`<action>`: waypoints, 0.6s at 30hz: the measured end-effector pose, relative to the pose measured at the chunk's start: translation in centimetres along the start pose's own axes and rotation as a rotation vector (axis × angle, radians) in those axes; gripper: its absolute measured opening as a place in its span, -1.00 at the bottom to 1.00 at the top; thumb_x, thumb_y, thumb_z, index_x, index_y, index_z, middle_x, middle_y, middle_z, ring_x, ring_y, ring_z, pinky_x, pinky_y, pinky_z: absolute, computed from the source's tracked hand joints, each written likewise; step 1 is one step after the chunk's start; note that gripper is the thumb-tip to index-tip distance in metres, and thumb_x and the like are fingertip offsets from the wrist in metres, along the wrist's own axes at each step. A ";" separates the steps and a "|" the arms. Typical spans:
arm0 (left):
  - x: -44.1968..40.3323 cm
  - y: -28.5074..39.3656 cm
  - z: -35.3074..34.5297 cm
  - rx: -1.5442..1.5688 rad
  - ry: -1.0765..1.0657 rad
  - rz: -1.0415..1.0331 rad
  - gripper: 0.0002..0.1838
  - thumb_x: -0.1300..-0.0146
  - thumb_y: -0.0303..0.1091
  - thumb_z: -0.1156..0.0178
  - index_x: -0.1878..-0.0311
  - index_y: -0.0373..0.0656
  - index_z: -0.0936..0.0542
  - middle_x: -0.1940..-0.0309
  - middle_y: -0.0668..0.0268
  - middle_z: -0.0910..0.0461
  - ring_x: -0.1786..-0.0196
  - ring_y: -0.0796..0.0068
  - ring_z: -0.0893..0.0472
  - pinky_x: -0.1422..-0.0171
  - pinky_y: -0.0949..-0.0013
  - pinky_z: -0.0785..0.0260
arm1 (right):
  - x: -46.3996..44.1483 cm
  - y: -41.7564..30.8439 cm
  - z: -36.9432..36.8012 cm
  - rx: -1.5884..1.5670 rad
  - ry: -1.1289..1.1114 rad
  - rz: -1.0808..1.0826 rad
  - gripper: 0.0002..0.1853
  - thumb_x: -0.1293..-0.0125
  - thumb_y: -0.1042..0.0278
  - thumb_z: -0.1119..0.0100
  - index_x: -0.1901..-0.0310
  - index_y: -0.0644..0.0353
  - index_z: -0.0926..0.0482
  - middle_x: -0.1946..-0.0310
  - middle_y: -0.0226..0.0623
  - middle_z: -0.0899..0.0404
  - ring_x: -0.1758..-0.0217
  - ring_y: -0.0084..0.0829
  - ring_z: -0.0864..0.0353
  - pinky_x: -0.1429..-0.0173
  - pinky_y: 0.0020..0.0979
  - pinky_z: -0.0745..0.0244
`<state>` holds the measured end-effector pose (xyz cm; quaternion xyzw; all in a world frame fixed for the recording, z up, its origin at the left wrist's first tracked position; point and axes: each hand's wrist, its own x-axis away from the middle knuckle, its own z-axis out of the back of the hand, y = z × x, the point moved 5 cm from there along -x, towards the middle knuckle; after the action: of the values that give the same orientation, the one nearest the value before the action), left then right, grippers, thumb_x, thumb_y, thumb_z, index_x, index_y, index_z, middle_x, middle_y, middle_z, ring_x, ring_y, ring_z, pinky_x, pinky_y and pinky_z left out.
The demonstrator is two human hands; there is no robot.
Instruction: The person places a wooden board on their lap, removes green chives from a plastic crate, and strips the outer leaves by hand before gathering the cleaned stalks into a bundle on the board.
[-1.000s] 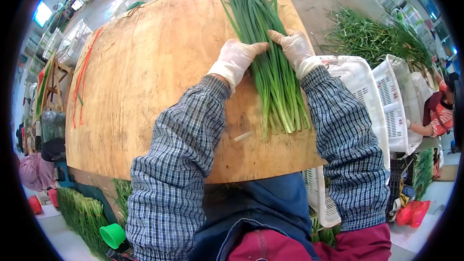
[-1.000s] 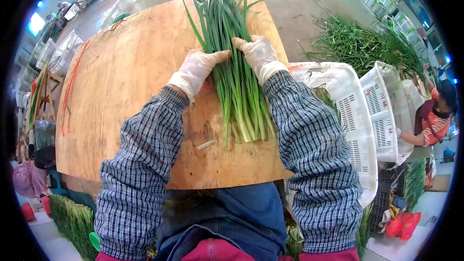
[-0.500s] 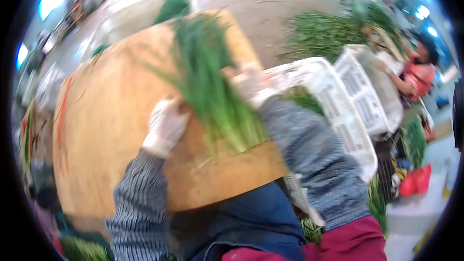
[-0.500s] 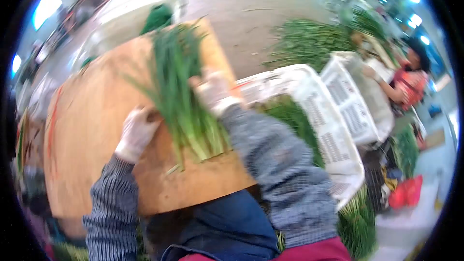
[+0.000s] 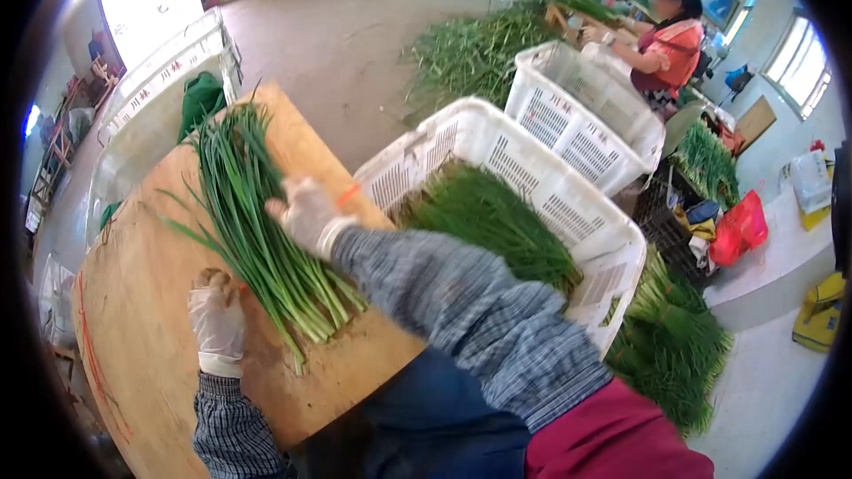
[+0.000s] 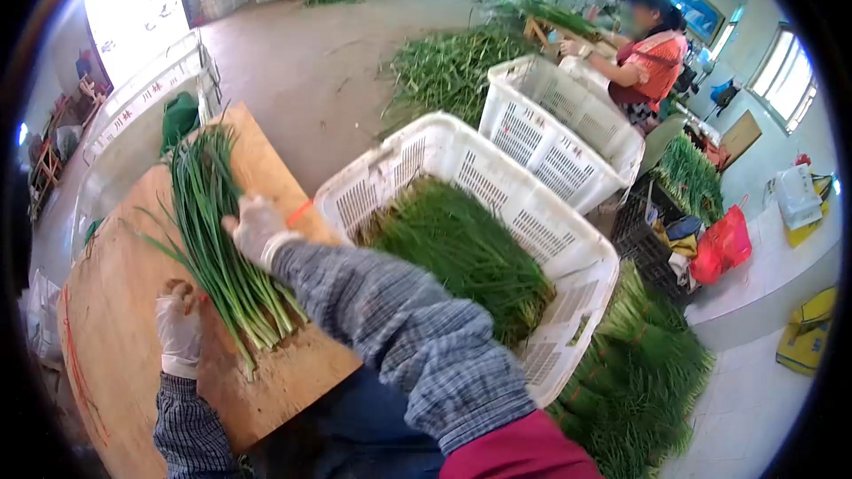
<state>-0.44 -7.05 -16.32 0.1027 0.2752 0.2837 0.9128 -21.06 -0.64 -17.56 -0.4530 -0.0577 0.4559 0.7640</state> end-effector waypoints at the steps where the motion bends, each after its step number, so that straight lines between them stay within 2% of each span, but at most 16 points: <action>1: 0.6 1.0 1.1 0.023 0.061 -0.017 -0.82 0.00 -0.58 -0.14 0.26 -0.26 -0.53 0.23 0.10 -0.50 0.13 0.12 -0.49 0.07 0.24 -0.35 | -0.1 0.6 0.7 -0.021 -0.034 -0.029 -0.58 -0.18 0.13 -0.12 0.14 0.39 -0.47 0.18 0.03 -0.51 0.10 -0.03 -0.49 -0.03 -0.17 -0.38; 4: 3.2 6.8 5.1 0.101 0.185 -0.017 -0.76 -0.02 -0.63 -0.13 0.19 -0.26 -0.56 0.20 0.12 -0.51 0.16 0.15 -0.53 0.08 0.28 -0.39 | -2.4 6.7 5.1 -0.458 0.188 0.107 -0.73 -0.16 0.19 -0.14 0.37 0.29 -0.53 0.56 -0.17 -0.50 0.47 -0.17 -0.51 0.35 -0.26 -0.44; 5: 4.5 8.8 5.8 0.137 0.195 0.014 -0.74 -0.02 -0.65 -0.13 0.17 -0.27 -0.57 0.23 0.13 -0.53 0.19 0.17 -0.54 0.11 0.30 -0.40 | -1.3 7.1 9.3 -0.462 0.208 0.098 -0.74 -0.18 0.20 -0.13 0.31 0.27 -0.54 0.48 -0.18 -0.52 0.41 -0.23 -0.53 0.32 -0.29 -0.46; 7: 7.3 13.6 6.3 0.175 0.098 -0.192 -0.71 0.04 -0.63 -0.19 0.17 -0.27 -0.58 0.34 0.16 -0.55 0.31 0.20 -0.55 0.23 0.35 -0.42 | 3.8 7.7 18.8 -0.401 0.260 -0.005 -0.73 -0.21 0.22 -0.11 0.18 0.24 -0.54 0.32 -0.18 -0.56 0.29 -0.34 -0.58 0.24 -0.36 -0.51; 9: 8.9 18.7 4.9 0.346 -0.214 -0.395 -0.69 0.08 -0.58 -0.22 0.17 -0.26 -0.59 0.41 0.21 -0.56 0.38 0.27 -0.56 0.31 0.38 -0.41 | 8.4 9.7 25.6 -0.379 0.356 -0.152 -0.70 -0.25 0.24 -0.08 0.05 0.22 -0.55 0.17 -0.19 -0.60 0.17 -0.45 -0.62 0.17 -0.42 -0.56; 11: 10.5 22.2 0.9 0.587 -0.583 -0.426 -0.70 0.08 -0.52 -0.24 0.18 -0.22 -0.59 0.44 0.26 -0.55 0.45 0.30 -0.54 0.38 0.33 -0.40 | 13.4 13.0 29.8 -0.398 0.514 -0.406 -0.64 -0.31 0.21 -0.02 0.03 0.33 -0.50 0.18 -0.13 -0.59 0.14 -0.39 -0.60 0.12 -0.41 -0.54; 13: 12.5 24.4 -3.2 0.684 -0.737 -0.433 -0.75 0.03 -0.57 -0.22 0.20 -0.24 -0.58 0.45 0.21 -0.56 0.41 0.26 -0.57 0.34 0.29 -0.42 | 19.0 17.2 31.9 -0.343 0.573 -0.612 -0.62 -0.31 0.21 -0.01 0.02 0.38 -0.48 0.20 -0.13 -0.58 0.18 -0.38 -0.60 0.14 -0.42 -0.51; 15: 13.9 25.3 -7.0 0.666 -0.752 -0.385 -0.73 0.00 -0.54 -0.21 0.15 -0.23 -0.56 0.44 0.22 -0.54 0.38 0.22 -0.57 0.30 0.27 -0.42 | 24.9 22.2 32.7 -0.300 0.583 -0.764 -0.68 -0.27 0.29 0.00 0.06 0.36 -0.51 0.30 -0.19 -0.60 0.29 -0.42 -0.59 0.21 -0.47 -0.51; 17: 14.4 25.7 -10.6 0.609 -0.878 -0.295 -0.65 -0.04 -0.48 -0.19 0.04 -0.25 -0.50 0.35 0.18 -0.55 0.28 0.19 -0.57 0.21 0.27 -0.43 | 30.7 26.7 31.7 -0.336 0.641 -0.932 -0.69 -0.25 0.35 -0.02 0.06 0.38 -0.50 0.32 -0.17 -0.59 0.33 -0.41 -0.59 0.29 -0.46 -0.51; 18: 14.5 26.0 -12.0 0.544 -0.875 -0.305 -0.61 -0.04 -0.46 -0.19 0.00 -0.24 -0.48 0.29 0.15 -0.54 0.23 0.17 -0.56 0.17 0.25 -0.43 | 33.5 28.8 31.1 -0.347 0.647 -0.987 -0.69 -0.23 0.37 -0.03 0.07 0.40 -0.50 0.33 -0.17 -0.59 0.34 -0.40 -0.59 0.32 -0.45 -0.51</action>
<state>-9.18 22.91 -23.78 0.4031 -0.0553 -0.0029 0.9135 -35.87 49.33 -31.70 -0.6060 -0.0991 -0.1285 0.7787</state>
